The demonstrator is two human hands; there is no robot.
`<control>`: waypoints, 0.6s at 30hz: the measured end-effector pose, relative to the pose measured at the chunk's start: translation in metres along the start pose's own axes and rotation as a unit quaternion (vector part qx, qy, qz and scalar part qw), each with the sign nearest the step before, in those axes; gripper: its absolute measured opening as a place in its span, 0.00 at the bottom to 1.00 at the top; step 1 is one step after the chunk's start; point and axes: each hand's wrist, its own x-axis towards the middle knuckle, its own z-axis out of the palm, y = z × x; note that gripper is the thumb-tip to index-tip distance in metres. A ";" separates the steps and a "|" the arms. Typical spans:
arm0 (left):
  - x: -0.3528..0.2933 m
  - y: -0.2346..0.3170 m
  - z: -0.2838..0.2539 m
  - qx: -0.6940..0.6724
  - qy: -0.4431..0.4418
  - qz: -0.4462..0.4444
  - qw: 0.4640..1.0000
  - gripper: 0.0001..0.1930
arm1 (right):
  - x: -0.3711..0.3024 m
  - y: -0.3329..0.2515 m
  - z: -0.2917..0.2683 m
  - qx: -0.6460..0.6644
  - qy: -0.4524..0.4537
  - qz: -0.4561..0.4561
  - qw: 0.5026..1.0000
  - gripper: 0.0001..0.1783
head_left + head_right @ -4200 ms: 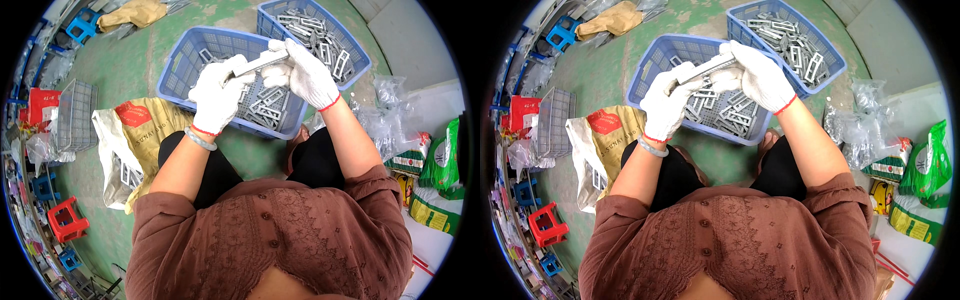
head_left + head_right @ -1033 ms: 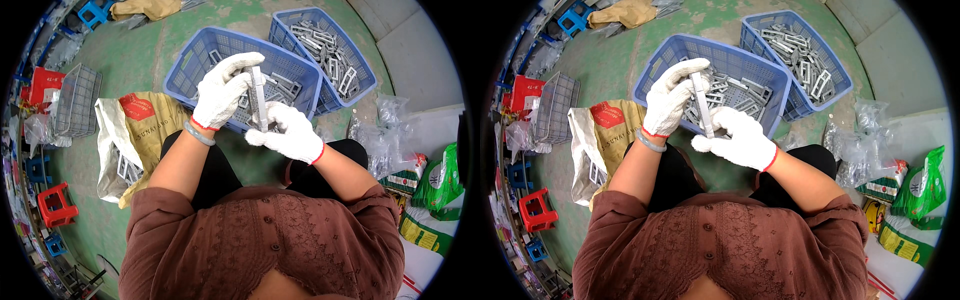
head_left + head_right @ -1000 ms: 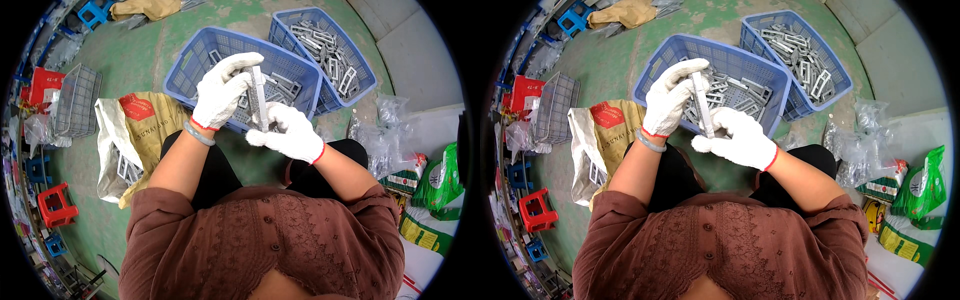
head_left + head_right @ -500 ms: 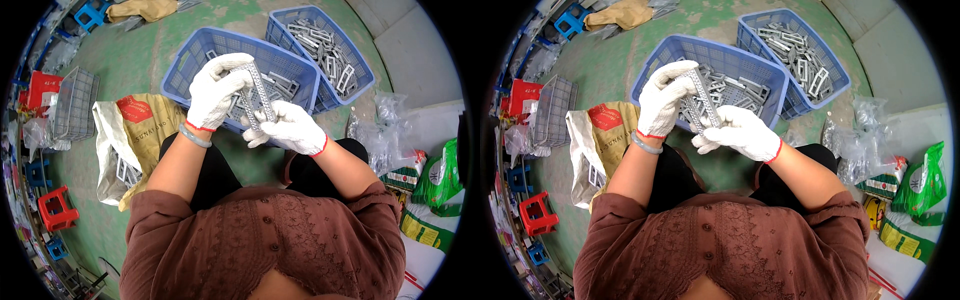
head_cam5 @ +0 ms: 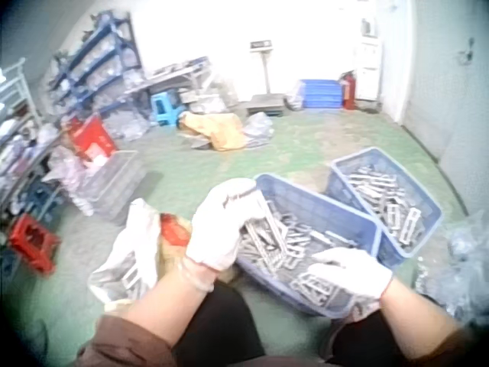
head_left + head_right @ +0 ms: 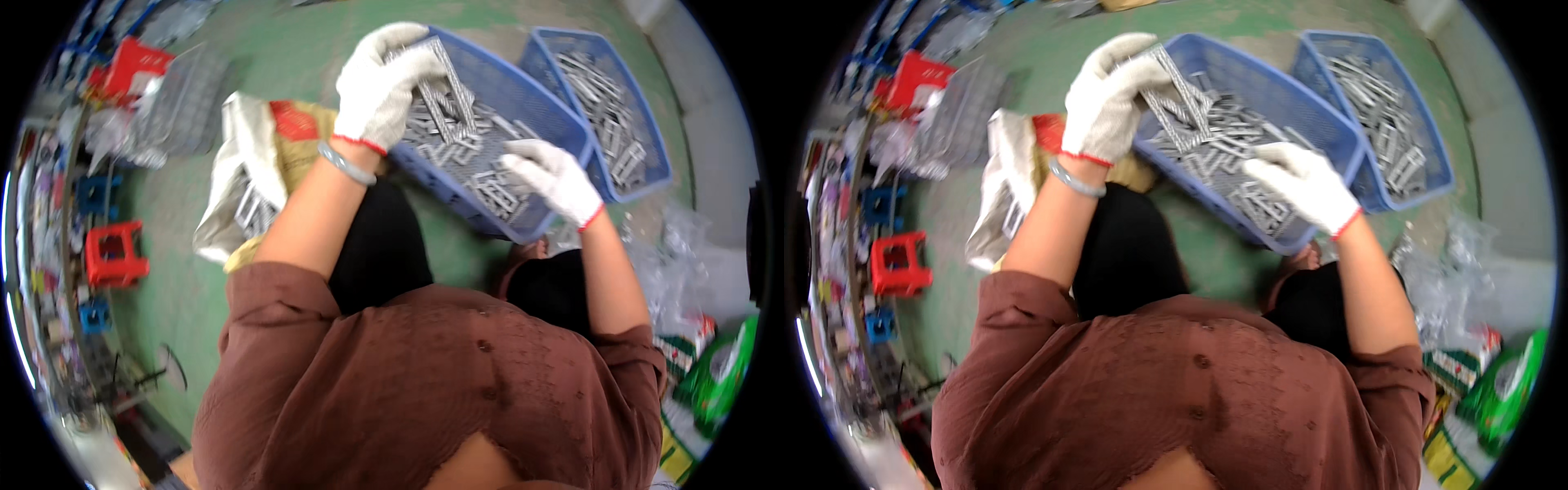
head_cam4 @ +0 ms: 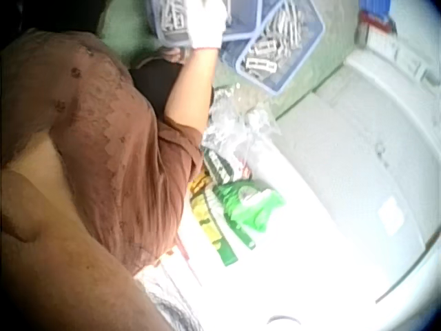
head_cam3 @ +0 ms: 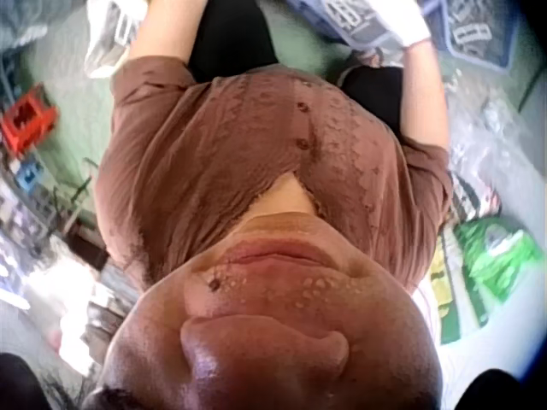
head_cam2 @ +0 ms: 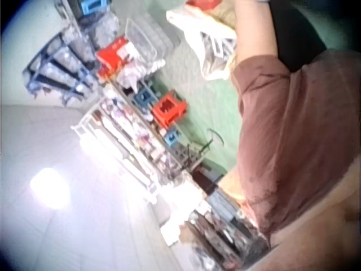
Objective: The person sits on the floor and sorts small rectangular metal parts from a blue basket into a large sack. They pick up handfuls of parts, inspect them, and transfer them into the sack, repeating the process.
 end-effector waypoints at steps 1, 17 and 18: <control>-0.001 0.018 -0.015 0.042 0.014 0.013 0.999 0.22 | 0.005 0.007 -0.006 -0.002 0.004 0.020 1.000 0.26; -0.109 0.053 -0.326 0.400 0.256 -0.150 0.867 0.14 | -0.005 0.005 0.018 -0.072 -0.078 -0.005 0.994 0.23; -0.107 0.039 -0.332 0.284 0.249 -0.162 0.912 0.13 | -0.003 0.005 0.023 -0.018 -0.078 0.024 0.996 0.23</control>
